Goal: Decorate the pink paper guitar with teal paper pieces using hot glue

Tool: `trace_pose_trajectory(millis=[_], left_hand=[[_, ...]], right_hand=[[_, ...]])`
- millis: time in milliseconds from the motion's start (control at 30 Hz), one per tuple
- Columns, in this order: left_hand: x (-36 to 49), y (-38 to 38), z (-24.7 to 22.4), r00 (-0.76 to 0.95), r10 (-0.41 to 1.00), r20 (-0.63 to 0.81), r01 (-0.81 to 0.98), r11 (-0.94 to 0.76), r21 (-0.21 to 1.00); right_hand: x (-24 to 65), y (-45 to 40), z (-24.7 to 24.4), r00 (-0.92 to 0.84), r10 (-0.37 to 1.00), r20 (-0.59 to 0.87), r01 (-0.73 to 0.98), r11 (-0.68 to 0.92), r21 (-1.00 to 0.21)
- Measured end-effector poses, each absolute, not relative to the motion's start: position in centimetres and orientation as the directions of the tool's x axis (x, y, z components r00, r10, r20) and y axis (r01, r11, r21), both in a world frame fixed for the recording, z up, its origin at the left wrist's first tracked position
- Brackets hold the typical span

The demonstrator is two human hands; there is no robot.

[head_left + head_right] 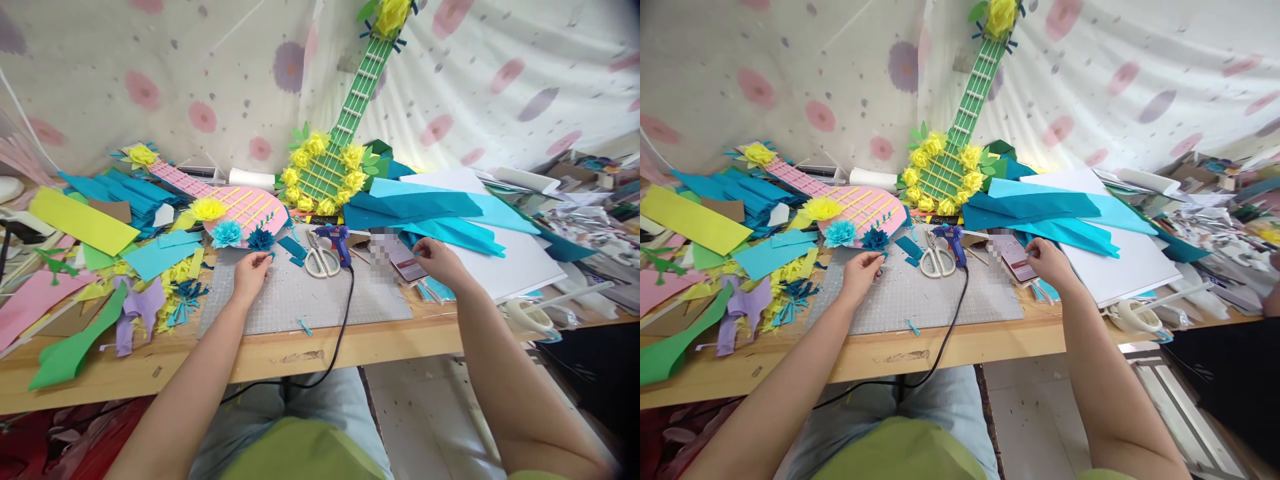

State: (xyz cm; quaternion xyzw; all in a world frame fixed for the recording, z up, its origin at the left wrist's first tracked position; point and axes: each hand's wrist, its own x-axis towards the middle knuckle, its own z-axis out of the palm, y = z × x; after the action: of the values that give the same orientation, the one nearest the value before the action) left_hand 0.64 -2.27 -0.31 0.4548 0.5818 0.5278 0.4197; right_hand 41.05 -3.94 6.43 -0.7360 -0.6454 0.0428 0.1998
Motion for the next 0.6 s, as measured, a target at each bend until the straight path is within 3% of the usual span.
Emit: trace_pose_trajectory(millis=[300,400,600], left_hand=[[0.8,-2.2,-0.6,-0.248,0.968,0.031,0.163,0.01,0.987],[0.8,-2.2,-0.7,-0.254,0.966,0.043,0.207,0.011,0.978],[0.9,-2.0,-0.8,-0.272,0.96,0.062,0.253,0.009,0.968]], right_hand=[[40.8,-5.0,6.9,0.235,0.965,0.118,0.889,-0.164,-0.428],[41.3,-5.6,6.4,0.227,0.965,0.129,0.906,-0.161,-0.391],[43.8,-6.7,4.4,0.113,0.953,0.283,0.96,-0.031,-0.28]])
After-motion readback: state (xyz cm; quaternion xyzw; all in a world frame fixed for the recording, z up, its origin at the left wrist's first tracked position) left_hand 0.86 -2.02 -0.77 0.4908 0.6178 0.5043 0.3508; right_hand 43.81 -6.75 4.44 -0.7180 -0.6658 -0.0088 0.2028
